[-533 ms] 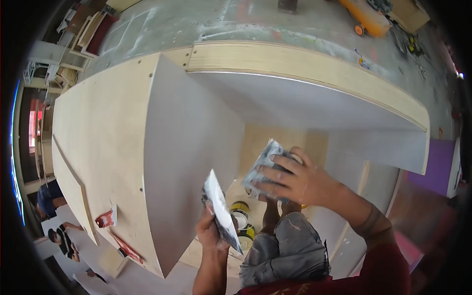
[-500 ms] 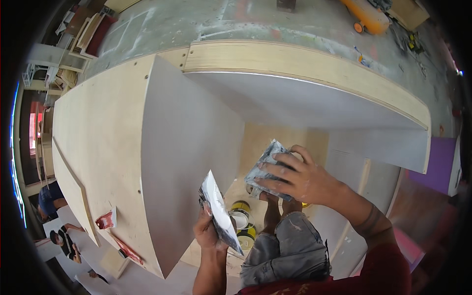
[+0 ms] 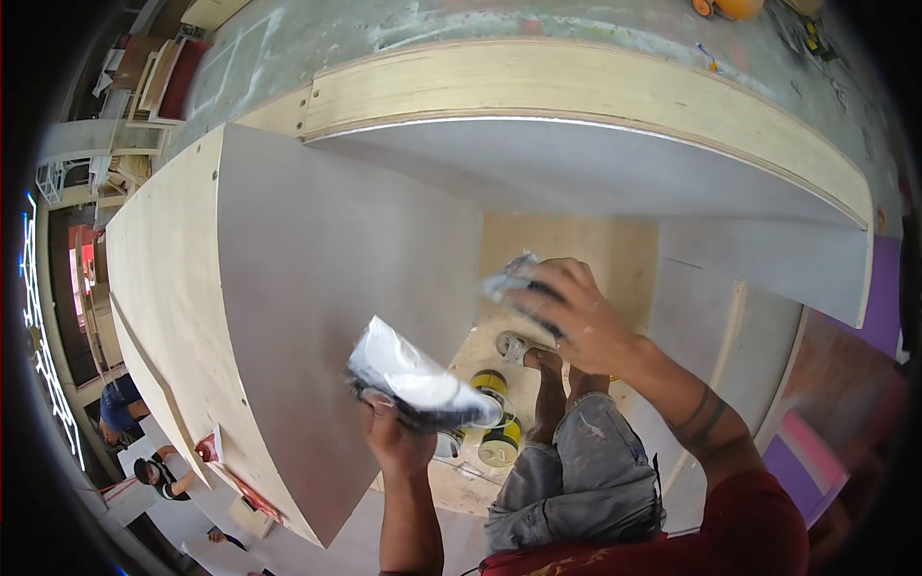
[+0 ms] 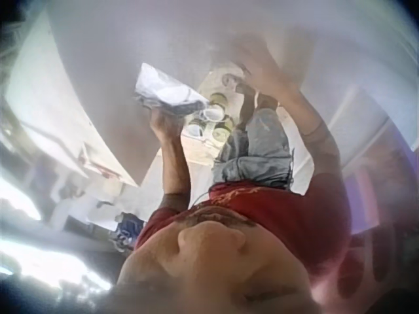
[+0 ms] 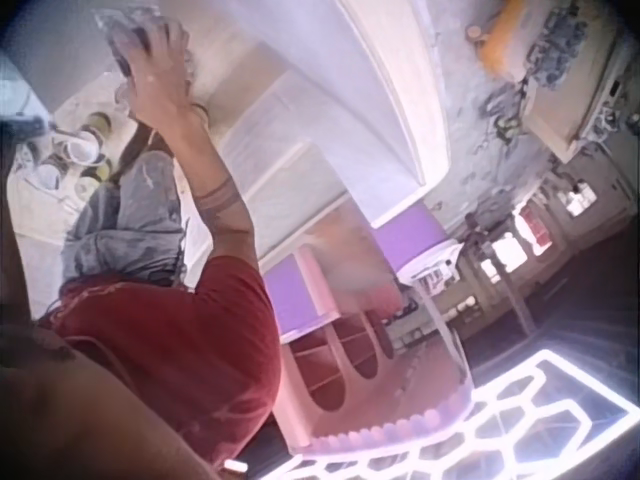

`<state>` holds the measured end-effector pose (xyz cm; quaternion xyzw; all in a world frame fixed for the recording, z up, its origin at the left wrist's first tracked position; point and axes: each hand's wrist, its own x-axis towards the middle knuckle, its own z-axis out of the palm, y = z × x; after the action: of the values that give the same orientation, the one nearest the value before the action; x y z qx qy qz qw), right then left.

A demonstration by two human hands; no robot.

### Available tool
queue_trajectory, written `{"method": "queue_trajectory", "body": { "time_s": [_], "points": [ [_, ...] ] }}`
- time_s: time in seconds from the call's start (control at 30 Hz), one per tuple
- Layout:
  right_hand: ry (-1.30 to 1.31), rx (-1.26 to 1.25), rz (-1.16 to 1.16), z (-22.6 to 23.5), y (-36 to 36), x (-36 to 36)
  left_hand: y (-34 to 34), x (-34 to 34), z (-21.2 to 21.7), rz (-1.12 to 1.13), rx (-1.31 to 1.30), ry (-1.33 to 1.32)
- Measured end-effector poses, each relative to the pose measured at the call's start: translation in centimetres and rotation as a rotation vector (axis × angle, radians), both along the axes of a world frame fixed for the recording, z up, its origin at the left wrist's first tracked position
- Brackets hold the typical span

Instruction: Applying wood putty or plaster to the corners and joints of a wooden cabinet structure using putty knives to smooth the surface.

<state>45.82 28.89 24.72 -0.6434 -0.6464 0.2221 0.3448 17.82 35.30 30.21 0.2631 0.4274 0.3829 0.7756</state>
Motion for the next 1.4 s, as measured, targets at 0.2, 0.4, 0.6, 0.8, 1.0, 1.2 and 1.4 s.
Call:
{"method": "queue_trajectory", "body": {
  "time_s": [0.2, 0.4, 0.6, 0.8, 1.0, 1.2, 1.4],
  "points": [
    [2.126, -0.647, -0.531, 1.8, 0.4, -2.0, 1.5, 4.7, -0.6, -0.299, 1.204, 0.43],
    [2.143, -0.641, -0.633, 1.3, 2.0, -5.0, 1.8, 5.0, -0.9, -0.491, 1.309, 0.831],
    [2.064, -0.403, -0.588, -7.8, 3.5, -4.0, -1.0, 0.3, -3.9, -0.678, 1.064, 1.15],
    [1.672, -0.41, -0.573, -17.0, 11.5, -7.8, -8.1, -6.0, -7.2, -0.037, 0.219, 0.58],
    [1.392, -0.475, -0.632, -21.2, 16.4, -9.8, -8.4, -2.0, -4.4, 0.119, 0.047, 0.422],
    [1.279, -0.413, -0.666, -20.0, 17.1, -12.6, -8.5, -2.7, -4.3, 0.227, 0.059, 0.413],
    [1.363, -0.455, -0.766, -21.9, 17.4, -11.0, -9.1, -5.0, -4.8, 0.156, 0.111, 0.488]
  ]
}}
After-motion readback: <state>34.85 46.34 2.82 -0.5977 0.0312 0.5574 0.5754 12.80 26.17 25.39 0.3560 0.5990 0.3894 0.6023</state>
